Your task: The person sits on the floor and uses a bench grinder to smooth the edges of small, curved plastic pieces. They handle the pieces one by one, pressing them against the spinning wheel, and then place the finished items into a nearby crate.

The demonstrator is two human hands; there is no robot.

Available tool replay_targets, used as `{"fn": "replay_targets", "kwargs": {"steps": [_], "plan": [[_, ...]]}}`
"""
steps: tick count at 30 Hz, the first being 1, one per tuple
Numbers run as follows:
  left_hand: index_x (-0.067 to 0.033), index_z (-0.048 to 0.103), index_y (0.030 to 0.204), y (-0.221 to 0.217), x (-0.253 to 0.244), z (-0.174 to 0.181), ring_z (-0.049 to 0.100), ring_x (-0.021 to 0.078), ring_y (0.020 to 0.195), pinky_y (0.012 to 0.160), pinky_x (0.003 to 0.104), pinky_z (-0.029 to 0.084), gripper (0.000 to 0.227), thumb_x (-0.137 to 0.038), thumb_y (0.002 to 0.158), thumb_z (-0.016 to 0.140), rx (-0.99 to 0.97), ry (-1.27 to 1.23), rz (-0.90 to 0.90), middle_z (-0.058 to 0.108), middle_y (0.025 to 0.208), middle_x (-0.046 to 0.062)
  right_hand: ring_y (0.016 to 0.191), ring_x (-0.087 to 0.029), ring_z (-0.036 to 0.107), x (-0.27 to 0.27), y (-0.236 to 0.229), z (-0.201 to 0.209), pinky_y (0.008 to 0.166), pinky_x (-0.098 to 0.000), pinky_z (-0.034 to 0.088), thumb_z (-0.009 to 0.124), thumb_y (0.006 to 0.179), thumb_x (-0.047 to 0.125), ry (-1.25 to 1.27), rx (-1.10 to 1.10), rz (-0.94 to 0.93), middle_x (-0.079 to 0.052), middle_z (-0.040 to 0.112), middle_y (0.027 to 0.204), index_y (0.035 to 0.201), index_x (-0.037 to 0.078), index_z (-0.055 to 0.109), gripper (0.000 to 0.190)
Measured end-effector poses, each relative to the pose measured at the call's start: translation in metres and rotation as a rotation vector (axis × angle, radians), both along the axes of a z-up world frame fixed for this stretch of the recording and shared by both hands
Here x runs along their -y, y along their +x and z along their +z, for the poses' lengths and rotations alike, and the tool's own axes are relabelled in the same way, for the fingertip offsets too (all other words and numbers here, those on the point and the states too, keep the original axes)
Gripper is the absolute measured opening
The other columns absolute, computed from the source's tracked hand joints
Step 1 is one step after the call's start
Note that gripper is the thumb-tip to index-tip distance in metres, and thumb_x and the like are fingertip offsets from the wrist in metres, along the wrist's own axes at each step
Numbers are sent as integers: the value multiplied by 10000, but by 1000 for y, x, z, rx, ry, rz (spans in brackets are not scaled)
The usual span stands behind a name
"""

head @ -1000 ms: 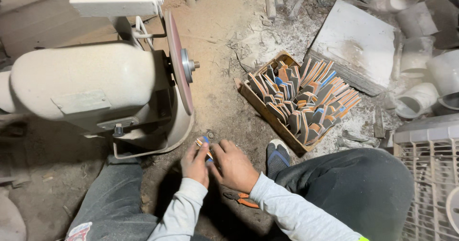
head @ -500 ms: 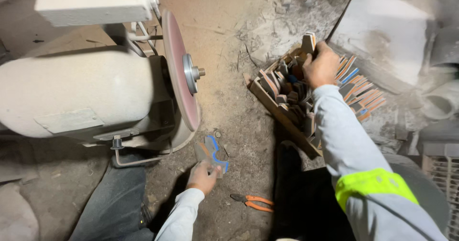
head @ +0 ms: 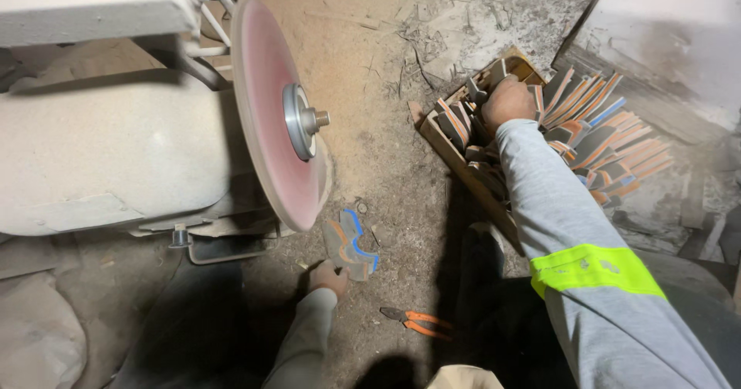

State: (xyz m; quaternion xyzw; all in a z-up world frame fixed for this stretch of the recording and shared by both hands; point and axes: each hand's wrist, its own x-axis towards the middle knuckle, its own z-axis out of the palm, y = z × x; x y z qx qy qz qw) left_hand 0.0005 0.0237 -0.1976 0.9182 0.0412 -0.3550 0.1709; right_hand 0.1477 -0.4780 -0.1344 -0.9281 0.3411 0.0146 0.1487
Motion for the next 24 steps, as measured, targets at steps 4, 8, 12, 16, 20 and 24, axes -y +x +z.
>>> {"fn": "replay_targets", "kwargs": {"steps": [4, 8, 12, 16, 20, 24], "plan": [[-47, 682, 1175, -2, 27, -1, 687, 400, 1090, 926, 455, 553, 555, -450, 812, 799, 86, 99, 281, 712, 1167, 215, 1122, -498, 576, -7, 12, 2, 968, -632, 387, 642, 836, 194, 55, -366, 175, -291, 613, 1219, 1089, -44, 676, 349], [-16, 636, 1176, -2, 42, -5, 701, 408, 1052, 884, 461, 571, 715, -498, 711, 886, 117, 273, 422, 711, 1147, 230, 1130, -485, 665, -14, 5, 15, 1005, -508, 525, 600, 936, 202, 15, -196, 193, -349, 680, 1225, 1108, -81, 718, 351], [-36, 634, 1173, 2, 45, -18, 718, 399, 1013, 837, 466, 591, 766, -474, 626, 943, 119, 365, 542, 730, 1121, 216, 1031, -486, 644, -37, -8, 51, 902, -535, 520, 658, 897, 211, -77, 165, 114, -309, 640, 1175, 1153, -56, 652, 370], [-62, 714, 1138, -5, 26, -20, 727, 397, 1054, 889, 455, 596, 623, -449, 685, 895, -19, 268, 506, 728, 1163, 215, 970, -462, 665, -75, -22, 80, 832, -528, 543, 664, 877, 194, -147, 347, 220, -300, 651, 1084, 1126, -65, 638, 360], [-112, 722, 1160, -5, 37, 3, 690, 390, 1094, 936, 459, 560, 440, -325, 782, 792, 135, -21, 299, 715, 1170, 184, 762, -420, 693, -167, -58, 80, 729, -513, 562, 526, 1032, 302, 113, 145, 366, -271, 699, 881, 999, -37, 671, 370], [-77, 601, 1277, -3, 82, 65, 695, 398, 1051, 916, 487, 562, 401, -222, 911, 680, 271, -82, -61, 690, 1148, 195, 886, -415, 721, -265, -122, 84, 828, -465, 565, 634, 958, 478, 569, -46, 335, -309, 704, 977, 1086, -39, 675, 534]]}}
